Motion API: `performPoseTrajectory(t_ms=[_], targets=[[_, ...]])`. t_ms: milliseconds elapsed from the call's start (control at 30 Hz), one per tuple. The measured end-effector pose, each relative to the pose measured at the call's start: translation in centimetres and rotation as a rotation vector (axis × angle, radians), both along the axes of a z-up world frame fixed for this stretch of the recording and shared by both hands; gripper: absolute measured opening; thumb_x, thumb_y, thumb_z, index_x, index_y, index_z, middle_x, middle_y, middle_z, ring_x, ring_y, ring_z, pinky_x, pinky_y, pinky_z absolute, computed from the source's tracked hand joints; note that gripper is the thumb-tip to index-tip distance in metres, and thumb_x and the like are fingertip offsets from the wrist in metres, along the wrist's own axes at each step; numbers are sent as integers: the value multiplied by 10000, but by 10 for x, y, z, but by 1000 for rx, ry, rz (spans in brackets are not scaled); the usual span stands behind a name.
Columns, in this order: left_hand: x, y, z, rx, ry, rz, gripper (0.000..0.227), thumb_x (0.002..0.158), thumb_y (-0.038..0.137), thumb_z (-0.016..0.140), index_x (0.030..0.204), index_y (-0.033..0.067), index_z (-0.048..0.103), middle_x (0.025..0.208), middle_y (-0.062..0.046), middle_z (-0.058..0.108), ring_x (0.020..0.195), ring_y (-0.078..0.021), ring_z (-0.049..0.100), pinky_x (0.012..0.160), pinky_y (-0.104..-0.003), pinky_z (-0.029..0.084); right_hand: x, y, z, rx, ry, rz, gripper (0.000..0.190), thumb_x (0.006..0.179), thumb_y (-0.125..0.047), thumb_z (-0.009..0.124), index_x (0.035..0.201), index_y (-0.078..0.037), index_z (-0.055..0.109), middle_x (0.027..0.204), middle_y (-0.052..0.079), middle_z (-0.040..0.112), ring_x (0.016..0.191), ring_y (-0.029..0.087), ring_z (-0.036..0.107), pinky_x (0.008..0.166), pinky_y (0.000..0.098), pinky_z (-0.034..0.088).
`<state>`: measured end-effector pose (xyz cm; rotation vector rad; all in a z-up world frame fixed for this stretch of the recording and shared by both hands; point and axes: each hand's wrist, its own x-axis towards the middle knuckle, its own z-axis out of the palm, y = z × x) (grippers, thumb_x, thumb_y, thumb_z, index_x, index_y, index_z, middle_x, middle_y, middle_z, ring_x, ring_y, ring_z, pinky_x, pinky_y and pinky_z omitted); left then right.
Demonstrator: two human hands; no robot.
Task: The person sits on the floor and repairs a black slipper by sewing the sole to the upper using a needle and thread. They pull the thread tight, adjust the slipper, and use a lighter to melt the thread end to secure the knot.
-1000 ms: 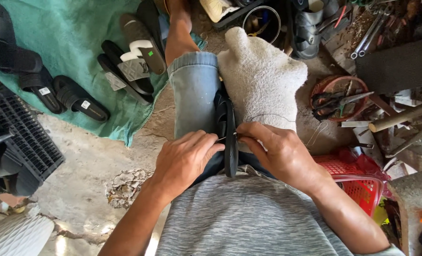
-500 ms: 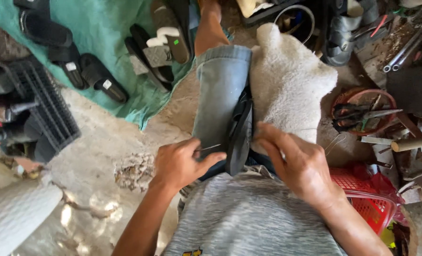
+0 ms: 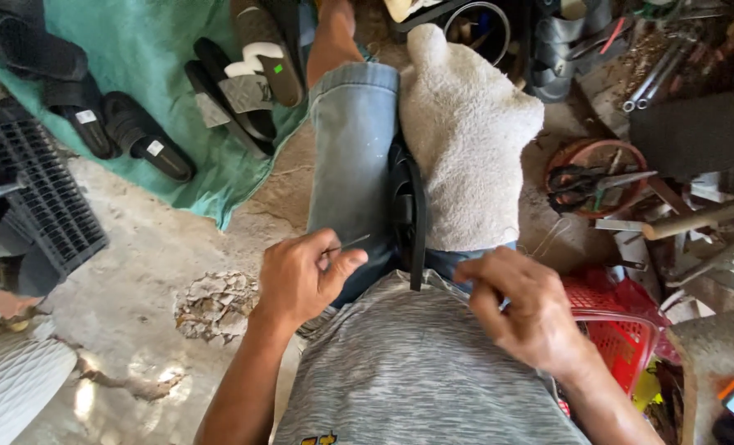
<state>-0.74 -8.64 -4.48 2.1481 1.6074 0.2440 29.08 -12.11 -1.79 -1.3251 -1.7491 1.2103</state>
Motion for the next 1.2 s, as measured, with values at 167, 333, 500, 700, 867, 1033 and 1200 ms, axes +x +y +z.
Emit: performPoseTrajectory(t_ms=[167,333,500,700,867,1033,1200], targets=[[2,12,10,-517,-463,76,600,1015,617,335,697,145,524,541,60,392,481,-74,357,456,-273,277,18,1,8,74,-227,-157,135,958,-46,585,995,-65,713,1401,195,577,1233,324,522,1082,466,381],[0,4,3,-350,-621,27,305,1022,339,561,861,81,586,656,20,539,495,-50,444,418,-194,371,19,-3,4,-171,686,-157,185,945,-149,548,778,-81,592,1255,186,621,1285,331,555,1241,555,402],[28,6,-10,73,-519,-115,376,991,123,783,1327,81,620,794,20,614,589,-63,510,485,-188,513,-4,8,5,-237,711,-241,81,757,-4,523,724,-77,511,805,154,641,728,238,633,712,362,524],[61,25,14,352,-289,-277,182,1044,43,641,1197,116,708,800,-2,504,610,-154,562,607,-313,527,-22,8,-27,24,-345,181,1107,801,-326,892,1621,-26,212,1720,182,184,1571,362,318,1158,497,448],[47,14,43,-406,-657,-221,125,996,27,462,929,91,544,684,-15,576,462,-86,466,362,-235,388,-20,19,-41,408,-507,201,899,890,-434,832,1562,-37,386,1637,242,390,1364,377,630,960,444,574],[58,3,46,61,-285,-139,225,992,186,595,772,145,569,643,17,507,495,-123,516,460,-255,433,-26,24,-55,574,-414,16,807,881,-637,722,1394,-28,591,1439,240,595,932,328,710,763,409,571],[74,15,37,473,33,-92,386,944,265,699,642,218,463,586,44,400,472,-135,511,444,-230,428,-32,22,-60,586,-280,-160,891,847,-745,644,1332,2,672,1337,228,674,786,304,686,673,388,570]])
